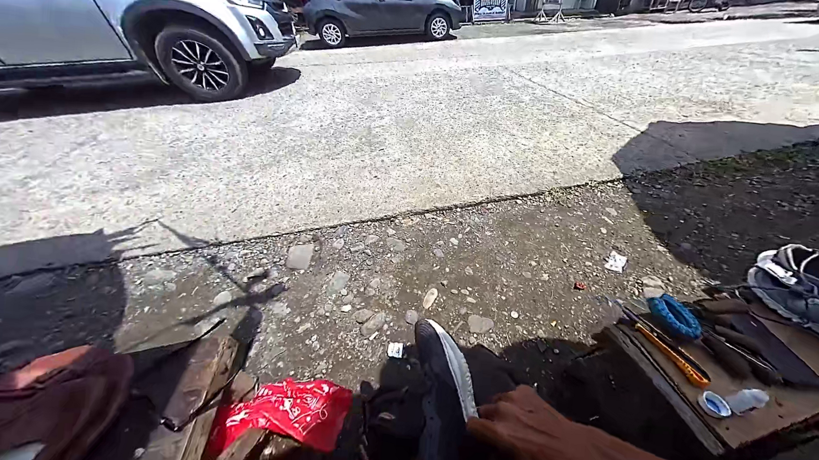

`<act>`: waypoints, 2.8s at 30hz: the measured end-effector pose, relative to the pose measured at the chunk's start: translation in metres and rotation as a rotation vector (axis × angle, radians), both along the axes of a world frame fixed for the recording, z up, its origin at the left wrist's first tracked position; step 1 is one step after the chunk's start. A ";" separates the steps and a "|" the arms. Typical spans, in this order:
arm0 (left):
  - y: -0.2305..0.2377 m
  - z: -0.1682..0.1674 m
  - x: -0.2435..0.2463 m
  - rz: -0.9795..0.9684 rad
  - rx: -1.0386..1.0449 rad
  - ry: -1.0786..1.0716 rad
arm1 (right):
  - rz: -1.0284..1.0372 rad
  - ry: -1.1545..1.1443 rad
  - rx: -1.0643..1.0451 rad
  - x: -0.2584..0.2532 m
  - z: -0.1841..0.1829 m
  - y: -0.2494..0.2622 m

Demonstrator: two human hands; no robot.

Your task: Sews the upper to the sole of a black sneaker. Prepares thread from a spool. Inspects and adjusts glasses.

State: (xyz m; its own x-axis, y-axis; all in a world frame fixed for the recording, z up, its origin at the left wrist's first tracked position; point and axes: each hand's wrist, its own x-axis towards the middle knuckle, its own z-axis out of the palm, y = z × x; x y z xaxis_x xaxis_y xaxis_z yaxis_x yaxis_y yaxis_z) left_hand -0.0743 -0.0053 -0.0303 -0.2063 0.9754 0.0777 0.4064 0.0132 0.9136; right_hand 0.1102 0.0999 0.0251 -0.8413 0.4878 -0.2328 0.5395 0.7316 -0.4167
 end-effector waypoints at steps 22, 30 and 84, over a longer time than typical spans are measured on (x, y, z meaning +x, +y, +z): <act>0.002 -0.011 0.001 -0.182 -0.041 -0.287 | 0.022 -0.118 0.298 0.005 0.018 -0.011; 0.001 -0.023 -0.001 -0.170 0.086 -0.170 | -0.203 0.044 0.456 0.041 0.003 -0.017; -0.065 -0.038 -0.070 0.198 0.000 0.170 | -0.386 0.720 -0.371 0.044 -0.044 -0.021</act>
